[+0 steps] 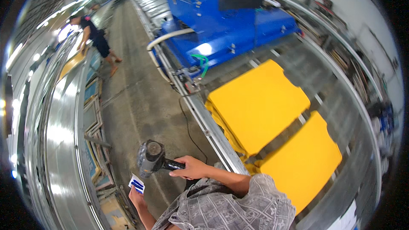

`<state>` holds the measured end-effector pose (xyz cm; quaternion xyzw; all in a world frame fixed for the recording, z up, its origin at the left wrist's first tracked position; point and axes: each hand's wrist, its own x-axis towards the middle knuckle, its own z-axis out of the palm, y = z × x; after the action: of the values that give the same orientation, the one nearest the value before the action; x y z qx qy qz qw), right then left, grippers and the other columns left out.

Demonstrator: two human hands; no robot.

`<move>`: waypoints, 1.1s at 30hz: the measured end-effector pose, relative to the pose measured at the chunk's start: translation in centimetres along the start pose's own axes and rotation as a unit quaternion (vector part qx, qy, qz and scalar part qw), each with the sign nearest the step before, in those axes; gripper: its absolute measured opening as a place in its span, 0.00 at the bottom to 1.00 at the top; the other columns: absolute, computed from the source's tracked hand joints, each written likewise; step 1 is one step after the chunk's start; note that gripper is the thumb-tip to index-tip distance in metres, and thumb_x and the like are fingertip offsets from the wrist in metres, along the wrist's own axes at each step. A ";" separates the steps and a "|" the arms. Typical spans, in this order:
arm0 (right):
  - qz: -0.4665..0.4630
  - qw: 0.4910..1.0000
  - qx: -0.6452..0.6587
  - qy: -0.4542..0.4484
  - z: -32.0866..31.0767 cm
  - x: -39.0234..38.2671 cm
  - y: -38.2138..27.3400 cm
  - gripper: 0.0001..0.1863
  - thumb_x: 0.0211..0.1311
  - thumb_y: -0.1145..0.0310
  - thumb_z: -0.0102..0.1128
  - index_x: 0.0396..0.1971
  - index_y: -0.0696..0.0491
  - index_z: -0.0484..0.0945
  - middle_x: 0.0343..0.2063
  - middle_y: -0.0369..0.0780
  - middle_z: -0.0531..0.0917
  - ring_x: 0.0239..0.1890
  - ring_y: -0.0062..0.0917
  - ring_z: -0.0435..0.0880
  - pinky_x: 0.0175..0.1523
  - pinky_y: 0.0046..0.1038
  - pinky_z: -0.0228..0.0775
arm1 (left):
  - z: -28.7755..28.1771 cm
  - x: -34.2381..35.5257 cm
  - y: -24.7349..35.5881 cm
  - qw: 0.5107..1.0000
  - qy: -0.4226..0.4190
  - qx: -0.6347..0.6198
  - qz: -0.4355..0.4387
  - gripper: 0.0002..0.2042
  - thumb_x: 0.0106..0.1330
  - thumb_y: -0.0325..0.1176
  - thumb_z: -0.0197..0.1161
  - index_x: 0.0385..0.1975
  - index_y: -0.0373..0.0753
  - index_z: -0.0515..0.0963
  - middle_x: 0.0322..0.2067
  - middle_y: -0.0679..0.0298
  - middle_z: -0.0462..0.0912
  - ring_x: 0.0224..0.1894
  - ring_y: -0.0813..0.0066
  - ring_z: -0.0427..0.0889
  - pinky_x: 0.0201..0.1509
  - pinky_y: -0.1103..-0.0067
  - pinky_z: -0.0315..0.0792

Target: The person mixes blue paint in a container using a spatula, then applies the paint to a small white card to create color swatches. They use a hairdryer to dry the swatches and compare the result to a yellow t-shirt.

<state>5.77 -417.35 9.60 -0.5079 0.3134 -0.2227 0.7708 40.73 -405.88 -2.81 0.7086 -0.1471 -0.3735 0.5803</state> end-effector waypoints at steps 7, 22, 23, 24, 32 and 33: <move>-0.012 1.000 -0.009 0.011 0.0 -0.5 0.4 0.14 0.59 0.58 0.65 0.31 0.55 0.76 0.11 0.29 0.68 0.12 0.11 0.67 0.18 0.18 0.55 | -0.9 1.2 -0.2 0.999 -0.048 0.012 0.008 0.15 0.72 0.38 0.51 0.41 0.30 0.77 0.31 0.67 0.79 0.32 0.79 0.77 0.35 0.80 0.70; -0.024 1.000 0.014 -0.004 0.0 -0.6 -0.1 0.13 0.59 0.60 0.65 0.28 0.54 0.75 0.11 0.30 0.70 0.13 0.12 0.67 0.19 0.18 0.57 | 0.1 0.9 0.5 0.998 -0.033 0.027 0.055 0.15 0.71 0.37 0.52 0.39 0.28 0.78 0.30 0.71 0.78 0.31 0.84 0.73 0.36 0.82 0.68; -0.016 1.000 0.005 0.003 -0.1 -0.5 -0.1 0.13 0.59 0.59 0.65 0.29 0.54 0.75 0.11 0.29 0.70 0.13 0.12 0.67 0.19 0.18 0.57 | 0.0 1.0 0.3 0.997 -0.020 0.052 0.052 0.15 0.71 0.36 0.52 0.39 0.28 0.78 0.31 0.71 0.78 0.31 0.85 0.73 0.36 0.82 0.68; -0.016 1.000 0.009 0.007 -0.1 -0.5 0.0 0.14 0.59 0.59 0.65 0.29 0.54 0.75 0.11 0.29 0.70 0.13 0.12 0.67 0.18 0.18 0.56 | 0.0 1.0 0.1 0.997 -0.012 0.058 0.049 0.15 0.71 0.36 0.53 0.39 0.27 0.78 0.31 0.71 0.79 0.31 0.85 0.73 0.36 0.83 0.68; -0.001 1.000 0.012 0.002 0.2 0.1 0.5 0.11 0.59 0.63 0.64 0.27 0.54 0.75 0.14 0.30 0.73 0.14 0.12 0.68 0.19 0.18 0.57 | 0.4 -0.1 1.5 0.985 0.060 0.145 0.075 0.16 0.70 0.35 0.52 0.21 0.31 0.74 0.19 0.77 0.64 0.23 0.88 0.59 0.25 0.82 0.55; 0.001 1.000 0.017 0.004 0.1 0.1 0.5 0.10 0.60 0.64 0.64 0.27 0.55 0.75 0.14 0.31 0.73 0.14 0.12 0.68 0.19 0.18 0.57 | 0.7 -0.3 1.7 0.986 0.059 0.139 0.066 0.16 0.70 0.35 0.52 0.20 0.32 0.73 0.19 0.77 0.64 0.23 0.88 0.59 0.25 0.82 0.55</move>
<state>5.95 -417.18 9.16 -0.4937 0.3129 -0.2296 0.7782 40.42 -406.62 -1.15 0.7920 -0.2091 -0.2676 0.5072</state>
